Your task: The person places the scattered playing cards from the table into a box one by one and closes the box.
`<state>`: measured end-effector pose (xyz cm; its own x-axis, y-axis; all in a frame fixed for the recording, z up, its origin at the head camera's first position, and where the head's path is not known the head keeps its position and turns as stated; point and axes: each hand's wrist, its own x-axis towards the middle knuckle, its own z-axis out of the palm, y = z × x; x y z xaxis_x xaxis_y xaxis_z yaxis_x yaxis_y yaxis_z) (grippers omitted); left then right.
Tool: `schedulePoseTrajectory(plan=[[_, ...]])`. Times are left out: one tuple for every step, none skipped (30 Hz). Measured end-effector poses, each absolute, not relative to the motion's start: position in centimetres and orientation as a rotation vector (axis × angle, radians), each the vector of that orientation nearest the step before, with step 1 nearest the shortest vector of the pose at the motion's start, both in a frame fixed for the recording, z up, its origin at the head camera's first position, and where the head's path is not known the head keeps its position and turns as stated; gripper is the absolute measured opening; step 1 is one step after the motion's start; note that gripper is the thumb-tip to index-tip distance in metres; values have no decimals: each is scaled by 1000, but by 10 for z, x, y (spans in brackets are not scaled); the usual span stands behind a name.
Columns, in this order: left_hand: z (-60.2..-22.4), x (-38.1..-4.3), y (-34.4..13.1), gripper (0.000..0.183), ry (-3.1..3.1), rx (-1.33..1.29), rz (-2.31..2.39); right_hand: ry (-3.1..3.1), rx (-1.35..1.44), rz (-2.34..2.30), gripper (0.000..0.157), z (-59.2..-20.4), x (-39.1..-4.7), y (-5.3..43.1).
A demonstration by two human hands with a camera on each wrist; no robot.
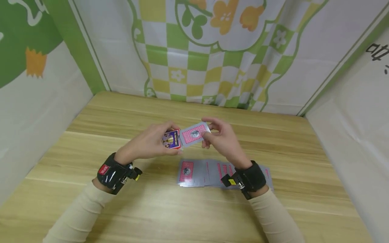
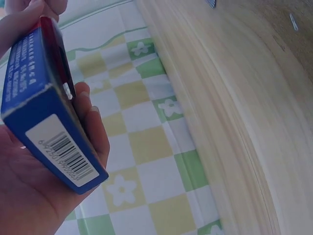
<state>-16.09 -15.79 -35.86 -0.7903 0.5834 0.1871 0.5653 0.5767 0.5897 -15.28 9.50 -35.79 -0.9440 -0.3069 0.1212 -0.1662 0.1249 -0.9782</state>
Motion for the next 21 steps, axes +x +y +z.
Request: schedulePoseTrajectory(plan=[[-359,-161,-157,73,2766,1004,1025,2267,-477,-1961,45,-359,-152,93],[-359,-161,-157,72,2771,1000,1027,2266,-483,-1967,45,-360,-151,91],[-359,-160,-156,70,2776,996,1030,2271,-504,-1968,46,-361,-149,89],[-359,-160,-156,69,2782,995,1032,2282,-528,-1960,46,-362,-148,87],[-359,-160,-156,68,2785,993,1035,2295,-559,-1946,46,-363,-146,84],[-359,-159,-155,68,2791,999,1032,2305,-589,-1928,46,-364,-144,81],[-359,-159,-155,68,2799,1010,1021,2318,-620,-1905,45,-365,-142,78],[-359,-158,-154,69,2804,1025,1010,2332,-654,-1877,44,-366,-140,75],[-359,-157,-154,70,2807,1043,1003,2348,-683,-1847,42,-367,-139,72],[-359,-157,-153,70,2807,1066,997,2362,-700,-1820,40,-368,-137,70],[-359,-156,-153,70,2806,1088,991,2379,-716,-1791,38,-369,-137,69],[-360,-156,-152,69,2804,1109,987,2401,-731,-1759,36,-370,-137,68],[-360,-156,-151,69,2799,1125,987,2426,-745,-1731,34,-370,-137,67],[-361,-156,-150,68,2793,1133,988,2448,-756,-1711,32,-371,-137,67],[-361,-156,-150,67,2787,1139,993,2467,-767,-1694,31,-371,-137,67],[-362,-155,-149,66,2784,1137,994,2483,-775,-1682,31,-372,-138,67],[-362,-155,-149,66,2782,1132,996,2496,-785,-1673,30,-373,-138,67],[-362,-155,-148,65,2779,1127,1000,2503,-792,-1669,30,-374,-139,67],[-363,-154,-148,65,2779,1124,1000,2508,-796,-1665,29,-375,-139,67],[-363,-154,-147,64,2780,1123,996,2508,-795,-1665,29,-376,-140,67],[-363,-154,-147,63,2776,1125,995,2510,-791,-1662,29,-377,-141,67]])
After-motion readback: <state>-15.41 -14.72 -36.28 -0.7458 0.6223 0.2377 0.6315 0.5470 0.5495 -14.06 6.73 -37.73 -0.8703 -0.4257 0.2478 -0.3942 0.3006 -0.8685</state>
